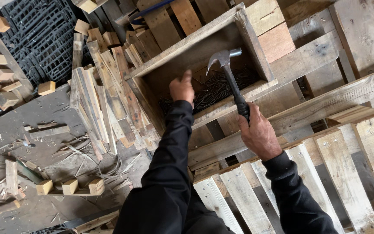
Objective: The person takes nails from a wooden box and hammers them into the boards of a wooden pallet, driving one nail at a time across different boards. At the end the person repositions and turns the pallet to work on another side.
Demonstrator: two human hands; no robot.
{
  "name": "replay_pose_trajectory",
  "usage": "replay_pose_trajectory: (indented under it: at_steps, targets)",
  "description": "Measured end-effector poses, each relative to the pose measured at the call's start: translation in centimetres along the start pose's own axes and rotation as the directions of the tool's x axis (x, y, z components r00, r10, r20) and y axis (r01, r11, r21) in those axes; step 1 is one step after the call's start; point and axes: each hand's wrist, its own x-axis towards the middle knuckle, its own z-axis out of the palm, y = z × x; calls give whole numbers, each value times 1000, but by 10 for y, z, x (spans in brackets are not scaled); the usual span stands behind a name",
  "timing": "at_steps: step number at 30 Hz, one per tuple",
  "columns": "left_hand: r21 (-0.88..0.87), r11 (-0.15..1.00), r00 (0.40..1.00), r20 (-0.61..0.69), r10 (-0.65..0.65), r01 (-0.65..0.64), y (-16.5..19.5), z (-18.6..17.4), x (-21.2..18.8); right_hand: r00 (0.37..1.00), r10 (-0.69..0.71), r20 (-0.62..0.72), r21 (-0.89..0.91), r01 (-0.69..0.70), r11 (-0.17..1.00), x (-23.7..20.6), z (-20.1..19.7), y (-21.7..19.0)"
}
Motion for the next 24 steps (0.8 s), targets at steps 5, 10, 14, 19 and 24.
replay_pose_trajectory:
  at_steps: [5, 10, 14, 19, 24]
  targets:
    - [601, 795, 984, -78, 163, -85, 19, 8, -14, 995, -84, -49, -33, 83, 996, -2, 8, 11]
    - [643, 717, 954, 75, 291, -270, 14, -2, -8, 973, -185, -141, -14, 185, 983, -5, 9, 16]
    - [-187, 953, 905, 311, 289, -240, 7, -28, -20, 998, 67, 21, 301, -70, 951, -17, -4, 15]
    - [-530, 823, 724, 647, 239, 203, 5, -52, -90, 990, 97, 102, 610, -139, 780, -79, -9, 20]
    - [-497, 789, 502, 817, 285, 361, 3, -40, -179, 982, 187, 22, 842, -119, 527, -170, 13, 38]
